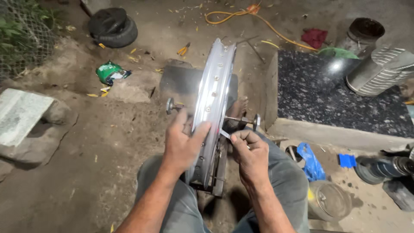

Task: The person uses a spoke wrench to adjust the tension of the spokes on a bicycle wheel mounted in a truing stand. They rotate the wheel and tighten or loosen individual spokes to align the rim.

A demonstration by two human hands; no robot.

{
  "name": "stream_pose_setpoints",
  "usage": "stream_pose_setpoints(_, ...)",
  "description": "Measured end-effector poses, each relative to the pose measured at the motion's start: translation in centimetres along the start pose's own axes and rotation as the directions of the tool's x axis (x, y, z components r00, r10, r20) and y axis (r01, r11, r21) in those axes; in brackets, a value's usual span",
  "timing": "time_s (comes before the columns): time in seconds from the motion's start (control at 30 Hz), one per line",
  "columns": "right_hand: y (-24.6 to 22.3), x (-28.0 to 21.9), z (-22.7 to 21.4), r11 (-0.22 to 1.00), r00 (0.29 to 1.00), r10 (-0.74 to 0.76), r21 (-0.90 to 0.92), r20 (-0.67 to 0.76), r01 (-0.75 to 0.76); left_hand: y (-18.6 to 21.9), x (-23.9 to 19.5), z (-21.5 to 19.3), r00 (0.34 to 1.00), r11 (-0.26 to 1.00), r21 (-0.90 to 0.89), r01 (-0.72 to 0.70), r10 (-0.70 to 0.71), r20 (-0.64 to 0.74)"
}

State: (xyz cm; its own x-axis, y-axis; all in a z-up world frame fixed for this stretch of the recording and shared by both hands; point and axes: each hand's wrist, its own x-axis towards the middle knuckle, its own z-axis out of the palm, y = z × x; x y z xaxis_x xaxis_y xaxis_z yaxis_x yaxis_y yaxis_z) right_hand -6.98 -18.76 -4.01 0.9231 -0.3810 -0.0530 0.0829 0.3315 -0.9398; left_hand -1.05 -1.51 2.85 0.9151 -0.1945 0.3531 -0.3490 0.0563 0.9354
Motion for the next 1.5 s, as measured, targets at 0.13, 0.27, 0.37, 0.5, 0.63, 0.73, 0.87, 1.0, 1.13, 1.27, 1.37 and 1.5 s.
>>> stream_pose_setpoints(0.13,0.5,-0.7,0.3,0.993,0.997,-0.046,-0.103,0.055,0.051,-2.1,-1.0,-0.4,0.987,0.984,-0.091,0.153,-0.148,0.062)
stream_pose_setpoints(0.27,-0.5,-0.6,1.4,0.997,0.997,-0.048,-0.055,0.06,0.051,-2.3,-0.7,-0.6,0.991,0.988,0.082,-0.129,0.125,0.052)
stream_pose_setpoints(0.37,-1.4,-0.4,1.3,0.988,0.995,-0.069,-0.129,0.077,0.079,-2.8,-1.0,-0.9,0.993,0.996,0.076,-0.042,0.034,0.113)
stream_pose_setpoints(0.5,-2.0,1.8,2.4,0.999,1.0,-0.027,-0.045,-0.004,0.027,-3.3,-0.6,-1.1,0.911,0.909,-0.265,0.32,-0.218,0.351)
stream_pose_setpoints(0.63,-2.7,4.2,3.5,0.932,0.949,-0.283,-0.194,0.143,0.307,-3.6,-0.3,-1.0,0.911,0.896,-0.315,0.314,-0.19,0.366)
stream_pose_setpoints(0.73,-2.6,3.0,3.4,0.896,0.948,-0.303,-0.31,0.093,0.317,-3.8,-0.5,-1.1,0.939,0.935,-0.287,0.208,-0.108,0.326)
stream_pose_setpoints(0.87,-0.1,-2.7,2.4,0.914,0.952,-0.284,-0.335,-0.118,0.231,-4.0,-0.2,-1.1,0.958,0.977,-0.208,0.053,0.009,0.286)
stream_pose_setpoints(1.0,3.2,-5.7,2.4,0.946,0.963,-0.269,-0.192,-0.012,0.262,-3.6,-0.4,-1.1,0.953,0.947,-0.274,0.17,-0.087,0.289)
stream_pose_setpoints(1.13,3.0,-5.3,2.8,0.95,0.96,-0.272,-0.14,0.065,0.279,-3.1,-0.3,-0.9,0.973,0.983,-0.162,0.086,-0.048,0.225)
stream_pose_setpoints(1.27,-0.3,-3.6,3.7,0.869,0.938,-0.332,-0.352,0.103,0.347,-2.3,1.6,-0.7,0.966,0.974,-0.175,0.142,-0.098,0.241)
stream_pose_setpoints(1.37,-2.5,-2.9,3.5,0.826,0.949,-0.292,-0.467,0.123,0.315,-2.0,1.9,-0.6,0.982,0.998,-0.059,0.007,0.004,0.187)
stream_pose_setpoints(1.5,-4.5,-2.5,2.4,0.934,0.994,-0.071,-0.344,0.085,0.096,-1.8,-0.1,-0.7,0.981,0.979,-0.185,0.086,-0.052,0.185)
